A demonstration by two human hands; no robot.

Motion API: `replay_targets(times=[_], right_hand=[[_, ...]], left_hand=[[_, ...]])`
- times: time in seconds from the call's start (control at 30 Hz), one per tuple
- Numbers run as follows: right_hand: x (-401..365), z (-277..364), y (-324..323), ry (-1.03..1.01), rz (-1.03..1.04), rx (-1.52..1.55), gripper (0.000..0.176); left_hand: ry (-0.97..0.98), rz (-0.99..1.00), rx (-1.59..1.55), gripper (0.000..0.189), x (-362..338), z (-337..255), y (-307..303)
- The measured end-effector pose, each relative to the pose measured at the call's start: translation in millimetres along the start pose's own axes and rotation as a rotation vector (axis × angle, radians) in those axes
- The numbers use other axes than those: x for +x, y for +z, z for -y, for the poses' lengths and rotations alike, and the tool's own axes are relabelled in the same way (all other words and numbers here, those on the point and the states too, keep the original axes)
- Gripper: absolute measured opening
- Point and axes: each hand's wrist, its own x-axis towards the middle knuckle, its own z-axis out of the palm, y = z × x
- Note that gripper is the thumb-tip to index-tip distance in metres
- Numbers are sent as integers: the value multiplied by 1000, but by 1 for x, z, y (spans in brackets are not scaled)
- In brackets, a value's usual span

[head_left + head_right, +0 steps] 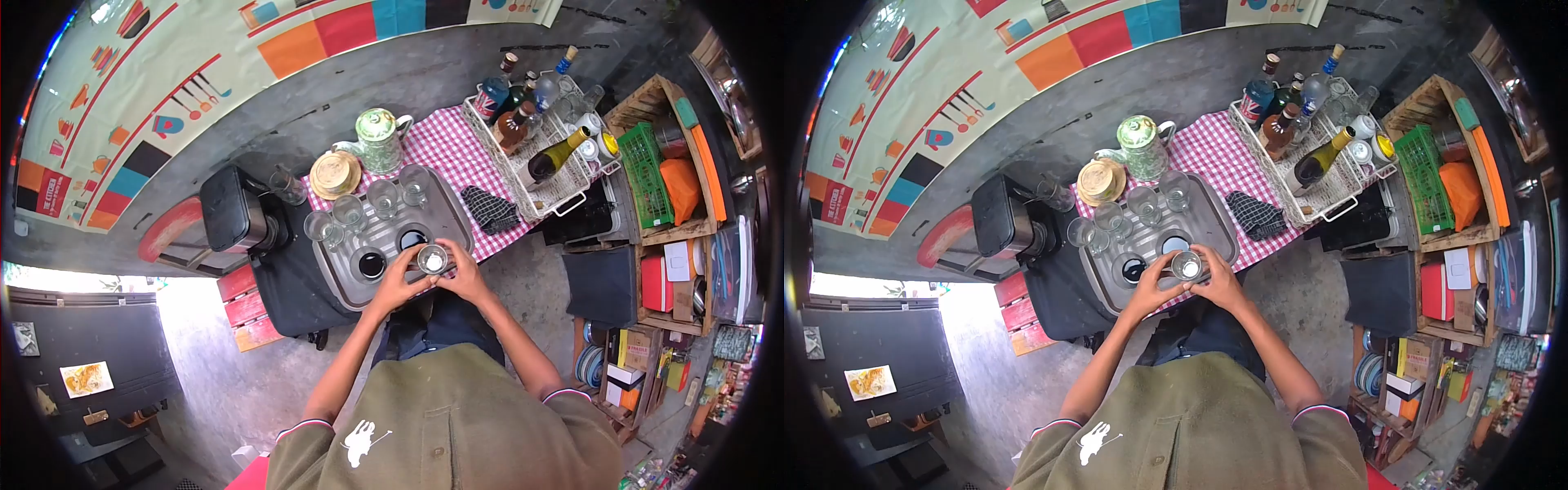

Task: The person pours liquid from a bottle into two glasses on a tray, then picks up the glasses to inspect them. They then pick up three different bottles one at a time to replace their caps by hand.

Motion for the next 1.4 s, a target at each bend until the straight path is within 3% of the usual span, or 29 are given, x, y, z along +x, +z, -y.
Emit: replay_targets(times=[0.33, 0.53, 0.6, 0.77, 0.9, 0.93, 1.07, 1.17, 1.2, 1.3, 1.33, 1.4], right_hand=[[16, -28, -72, 24, -37, 113, 69], [41, -44, -140, 40, 43, 115, 70], [50, -54, -162, -10, 70, 121, 71], [66, -48, -219, -163, 162, -15, 70], [52, -72, -255, -164, 53, -44, 63], [48, -83, -265, -175, -8, -95, 51], [45, -114, -302, -42, -182, -119, 38], [63, -118, -319, -94, -328, -167, 42], [71, -126, -323, -79, -318, -190, 57], [96, -114, -327, -244, -351, -217, 72], [103, -118, -327, -241, -293, -207, 80], [118, -122, -328, -304, -218, -171, 79]], left_hand=[[-19, 53, 67, 72, 71, -34, 40], [-22, 8, -94, 73, 121, -28, 90], [-67, 7, -225, 75, 136, -33, 108], [16, -133, -160, 70, 164, -24, 147], [-45, -244, -238, 68, 180, -30, 172], [-58, -263, -223, 67, 183, -31, 175], [-66, -324, -174, 68, 196, -37, 187], [-93, -341, -179, 71, 205, -39, 193], [-90, -348, -178, 72, 208, -38, 194], [-114, -365, -127, 73, 211, -40, 198], [-110, -373, -111, 73, 213, -43, 200], [-92, -388, -78, 72, 214, -45, 202]])
